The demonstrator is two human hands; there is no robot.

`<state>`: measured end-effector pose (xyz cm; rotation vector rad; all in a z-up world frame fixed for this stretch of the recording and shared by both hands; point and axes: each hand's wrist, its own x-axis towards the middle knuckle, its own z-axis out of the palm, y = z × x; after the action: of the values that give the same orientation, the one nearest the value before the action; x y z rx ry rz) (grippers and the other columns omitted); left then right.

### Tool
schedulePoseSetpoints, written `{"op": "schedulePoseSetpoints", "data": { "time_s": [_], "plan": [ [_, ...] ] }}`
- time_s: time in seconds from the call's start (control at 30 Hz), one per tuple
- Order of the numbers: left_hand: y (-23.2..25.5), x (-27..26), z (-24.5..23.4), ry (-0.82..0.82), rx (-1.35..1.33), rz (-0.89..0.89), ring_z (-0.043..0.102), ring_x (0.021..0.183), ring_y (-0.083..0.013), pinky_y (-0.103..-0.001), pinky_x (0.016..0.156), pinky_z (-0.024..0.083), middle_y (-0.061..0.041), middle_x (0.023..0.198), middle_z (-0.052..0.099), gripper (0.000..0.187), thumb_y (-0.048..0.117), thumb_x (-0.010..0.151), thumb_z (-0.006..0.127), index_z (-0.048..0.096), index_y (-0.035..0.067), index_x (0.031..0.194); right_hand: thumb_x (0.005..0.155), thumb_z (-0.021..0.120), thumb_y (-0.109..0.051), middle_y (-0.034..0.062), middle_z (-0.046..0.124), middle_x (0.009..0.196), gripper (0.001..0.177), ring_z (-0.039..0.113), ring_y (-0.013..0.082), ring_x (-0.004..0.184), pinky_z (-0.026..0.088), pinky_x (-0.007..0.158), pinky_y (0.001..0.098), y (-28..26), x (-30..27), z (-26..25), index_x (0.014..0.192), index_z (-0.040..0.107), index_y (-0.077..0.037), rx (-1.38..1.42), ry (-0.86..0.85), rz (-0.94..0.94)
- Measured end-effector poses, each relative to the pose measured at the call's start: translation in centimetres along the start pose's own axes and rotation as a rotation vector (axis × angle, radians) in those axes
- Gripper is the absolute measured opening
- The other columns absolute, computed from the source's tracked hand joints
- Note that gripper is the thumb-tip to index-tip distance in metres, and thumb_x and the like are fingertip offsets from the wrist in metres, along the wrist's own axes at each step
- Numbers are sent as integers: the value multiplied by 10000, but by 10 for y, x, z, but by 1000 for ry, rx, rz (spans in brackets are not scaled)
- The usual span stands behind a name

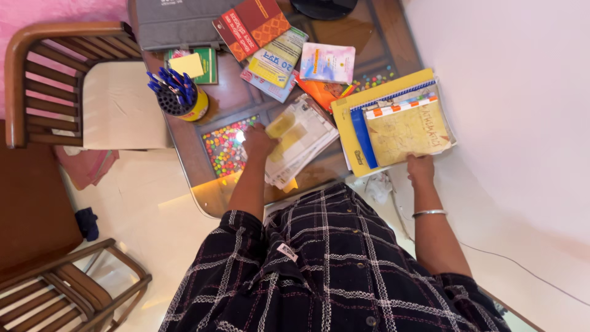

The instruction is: The person sorts through a stack of papers and documents, then arranges various stationery items on a glass table. They handle notebooks, books, a pen holder, and a gray service bag, moving them into organized piles and positions.

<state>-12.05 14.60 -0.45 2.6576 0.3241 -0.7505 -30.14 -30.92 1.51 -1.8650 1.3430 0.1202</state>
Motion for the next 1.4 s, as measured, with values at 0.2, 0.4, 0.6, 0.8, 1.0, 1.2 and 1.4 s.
{"op": "schedulePoseSetpoints", "data": {
  "time_s": [0.2,0.4,0.6,0.8,1.0,1.2,1.4],
  "plan": [
    [-28,9,-1,-108,-110,371,683,1045,-320,-448,903,539,-160,1119,733,591,426,720,884,713,104,1186,792,836,-132,295,472,1285,718,458,435,1200,410,1035,554,1,-26,49,1310,402,113,-153,584,-694],
    [-23,-18,-54,-262,-627,753,721,907,-157,-331,853,556,-94,1007,766,436,196,763,877,716,53,1142,961,616,-17,194,579,1252,418,586,285,1179,501,1068,426,-27,-70,110,1361,498,23,616,-361,-664],
    [-14,-51,-86,-332,-906,884,666,927,-77,-271,869,543,-28,1005,760,306,86,843,834,726,8,1119,884,777,-109,48,578,1343,658,542,175,1269,441,1087,340,-100,-155,126,1428,414,-42,556,-690,-730],
    [-34,-46,-67,-245,-979,873,662,895,-83,-258,818,542,-18,976,732,304,-20,809,808,699,14,1091,895,780,-99,82,732,1138,320,679,187,1065,546,957,324,-126,-174,128,1186,689,-5,322,-518,-805],
    [-59,-45,-22,-328,-1078,480,589,693,-123,-303,634,513,-22,931,716,378,12,849,721,676,92,1216,905,712,-26,143,737,1147,304,693,208,1109,534,994,329,-113,-176,142,1200,652,14,205,-539,-1002],
    [-88,-28,21,31,-800,816,693,852,-74,-287,759,542,-90,1029,779,319,86,865,825,741,19,1166,904,703,-13,133,688,1223,471,640,189,1152,486,1003,340,-137,-192,163,1343,535,16,313,-667,-882],
    [-41,-31,-16,-356,-1050,515,547,554,-57,-245,495,458,-29,889,708,407,132,873,791,672,64,1256,950,676,60,113,725,1225,356,683,202,1124,533,1008,337,-138,-165,138,1292,584,13,590,-603,-761]
  ]
}}
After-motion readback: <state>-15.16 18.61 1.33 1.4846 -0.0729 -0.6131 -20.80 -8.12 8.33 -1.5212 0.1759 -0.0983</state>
